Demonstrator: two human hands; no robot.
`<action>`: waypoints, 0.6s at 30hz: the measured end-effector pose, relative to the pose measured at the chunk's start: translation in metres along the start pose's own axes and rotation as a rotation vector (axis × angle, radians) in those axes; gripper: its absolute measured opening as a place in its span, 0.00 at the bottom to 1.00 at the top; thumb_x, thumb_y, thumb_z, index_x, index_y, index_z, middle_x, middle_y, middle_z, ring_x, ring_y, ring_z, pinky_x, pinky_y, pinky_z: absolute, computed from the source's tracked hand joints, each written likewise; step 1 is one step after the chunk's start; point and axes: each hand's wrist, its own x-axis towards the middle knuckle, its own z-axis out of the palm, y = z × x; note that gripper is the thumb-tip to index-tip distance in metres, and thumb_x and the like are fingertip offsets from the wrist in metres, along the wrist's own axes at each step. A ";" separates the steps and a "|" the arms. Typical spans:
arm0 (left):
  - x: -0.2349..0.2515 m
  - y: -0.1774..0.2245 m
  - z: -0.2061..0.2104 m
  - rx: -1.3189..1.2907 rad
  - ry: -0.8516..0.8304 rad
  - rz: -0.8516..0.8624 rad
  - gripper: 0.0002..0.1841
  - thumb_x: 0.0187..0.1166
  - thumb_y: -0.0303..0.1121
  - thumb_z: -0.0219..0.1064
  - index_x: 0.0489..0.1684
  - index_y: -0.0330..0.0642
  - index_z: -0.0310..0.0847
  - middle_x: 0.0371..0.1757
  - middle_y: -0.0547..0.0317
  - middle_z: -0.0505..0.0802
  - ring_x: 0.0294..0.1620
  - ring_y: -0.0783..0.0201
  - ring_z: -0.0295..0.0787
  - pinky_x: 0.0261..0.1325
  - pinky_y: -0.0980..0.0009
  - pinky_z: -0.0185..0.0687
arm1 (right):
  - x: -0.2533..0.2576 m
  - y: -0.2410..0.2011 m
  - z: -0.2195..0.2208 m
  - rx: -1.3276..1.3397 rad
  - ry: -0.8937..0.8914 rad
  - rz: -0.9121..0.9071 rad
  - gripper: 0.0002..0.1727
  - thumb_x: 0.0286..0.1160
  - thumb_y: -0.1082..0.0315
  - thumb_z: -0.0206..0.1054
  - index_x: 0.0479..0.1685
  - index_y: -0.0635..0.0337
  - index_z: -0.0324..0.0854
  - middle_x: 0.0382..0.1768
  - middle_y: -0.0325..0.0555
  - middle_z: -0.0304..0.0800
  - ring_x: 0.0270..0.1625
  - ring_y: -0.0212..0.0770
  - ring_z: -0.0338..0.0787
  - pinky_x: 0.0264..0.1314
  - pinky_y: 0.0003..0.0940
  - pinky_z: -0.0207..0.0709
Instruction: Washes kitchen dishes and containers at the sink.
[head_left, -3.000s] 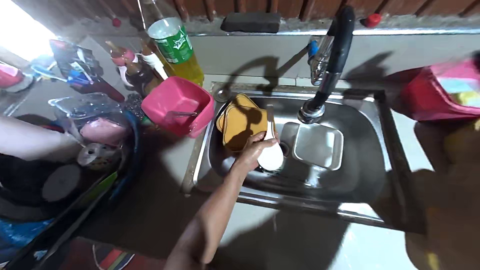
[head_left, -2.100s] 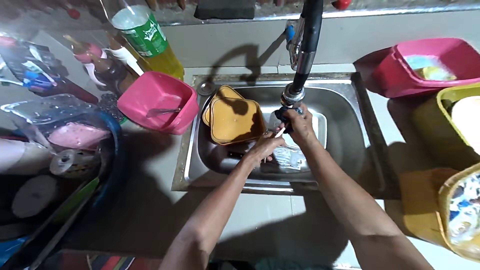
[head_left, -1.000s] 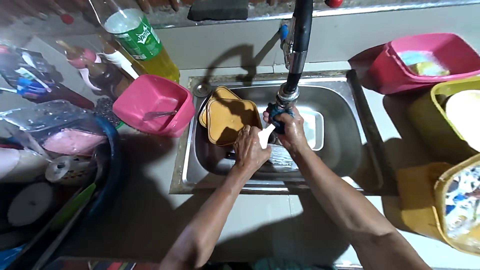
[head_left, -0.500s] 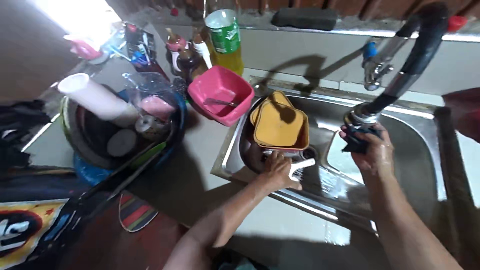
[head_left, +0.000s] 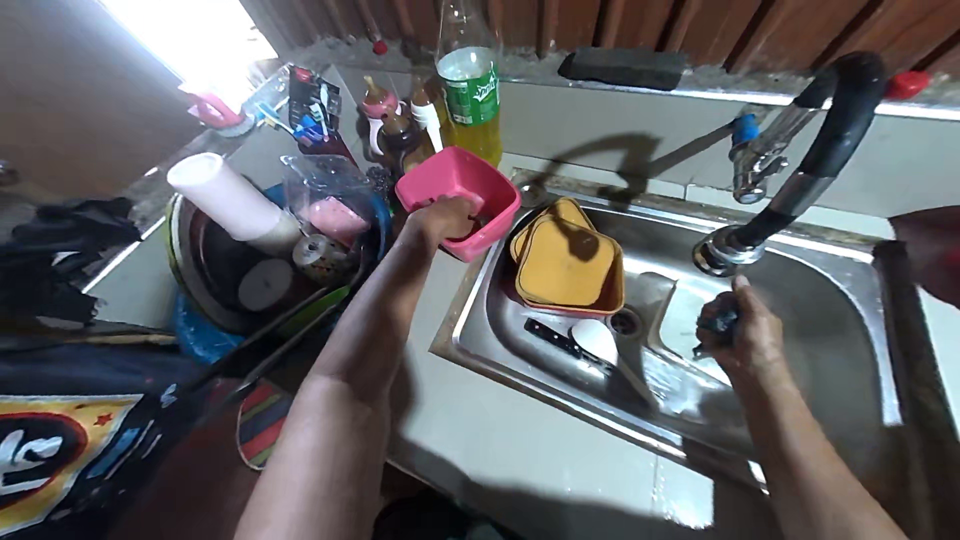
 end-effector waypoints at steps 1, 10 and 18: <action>0.002 -0.001 0.000 0.020 0.018 0.000 0.17 0.89 0.40 0.59 0.68 0.49 0.85 0.72 0.44 0.86 0.81 0.35 0.71 0.75 0.23 0.54 | 0.001 -0.001 -0.002 0.004 -0.053 0.022 0.23 0.95 0.53 0.44 0.27 0.48 0.73 0.16 0.31 0.79 0.14 0.26 0.76 0.14 0.21 0.71; 0.012 -0.012 -0.006 0.177 -0.068 0.050 0.14 0.88 0.42 0.57 0.59 0.52 0.89 0.65 0.51 0.90 0.79 0.37 0.71 0.76 0.23 0.49 | 0.011 0.011 -0.015 0.057 -0.133 0.026 0.09 0.83 0.75 0.52 0.54 0.62 0.73 0.37 0.43 0.88 0.30 0.33 0.87 0.32 0.28 0.85; -0.010 -0.029 -0.034 -0.235 0.309 0.109 0.17 0.92 0.36 0.53 0.63 0.35 0.81 0.56 0.36 0.90 0.61 0.38 0.87 0.67 0.34 0.75 | 0.005 0.002 -0.018 0.179 -0.051 0.109 0.18 0.92 0.58 0.40 0.45 0.52 0.75 0.29 0.38 0.88 0.22 0.30 0.84 0.20 0.23 0.79</action>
